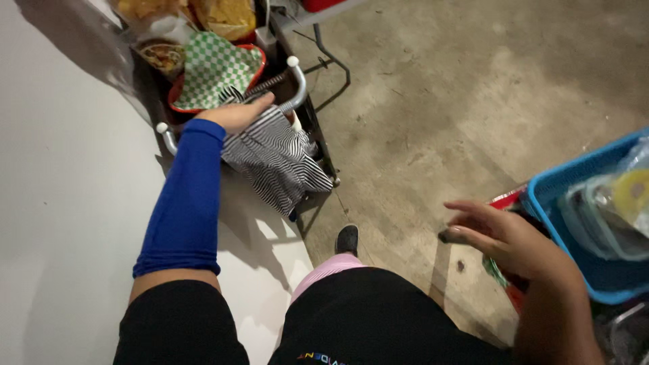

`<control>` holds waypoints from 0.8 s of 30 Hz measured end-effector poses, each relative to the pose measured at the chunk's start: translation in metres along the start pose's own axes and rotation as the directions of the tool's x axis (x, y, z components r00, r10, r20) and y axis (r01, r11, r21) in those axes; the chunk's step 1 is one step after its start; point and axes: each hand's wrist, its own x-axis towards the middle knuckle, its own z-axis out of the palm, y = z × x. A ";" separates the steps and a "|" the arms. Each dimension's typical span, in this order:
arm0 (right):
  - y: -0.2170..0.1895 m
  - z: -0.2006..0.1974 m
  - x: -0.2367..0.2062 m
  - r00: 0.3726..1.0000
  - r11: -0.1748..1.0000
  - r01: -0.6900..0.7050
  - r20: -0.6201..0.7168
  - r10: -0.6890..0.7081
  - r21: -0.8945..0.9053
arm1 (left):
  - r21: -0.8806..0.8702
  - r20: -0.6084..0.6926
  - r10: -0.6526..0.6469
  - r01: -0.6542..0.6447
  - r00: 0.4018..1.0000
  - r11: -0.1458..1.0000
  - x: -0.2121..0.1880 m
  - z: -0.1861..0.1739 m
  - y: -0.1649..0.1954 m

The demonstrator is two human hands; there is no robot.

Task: The person lines a red plastic basket with green-and-white checkered paper, then uses a metal strainer to lift fried food from a wok of hot oil and places it into the lined basket. The person repeats this process several times, handling the paper and basket repeatedly.

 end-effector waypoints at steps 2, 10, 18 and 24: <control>0.028 0.009 -0.017 0.997 0.996 -0.072 -0.023 0.073 0.057 | -0.162 0.067 0.032 -0.021 0.997 0.987 -0.004 0.001 -0.003; 0.065 0.033 -0.041 0.992 0.977 -0.122 -0.008 0.126 0.177 | -0.099 0.144 -0.118 0.133 0.983 0.986 0.006 -0.030 -0.012; -0.014 0.031 0.004 0.998 0.998 -0.011 0.056 0.007 0.057 | 0.199 -0.387 0.293 -0.232 0.874 0.952 0.013 -0.086 -0.078; -0.157 0.049 0.093 0.647 0.608 0.737 0.048 -0.761 -0.294 | 0.124 -0.223 0.210 -0.186 0.952 0.975 0.084 -0.077 -0.068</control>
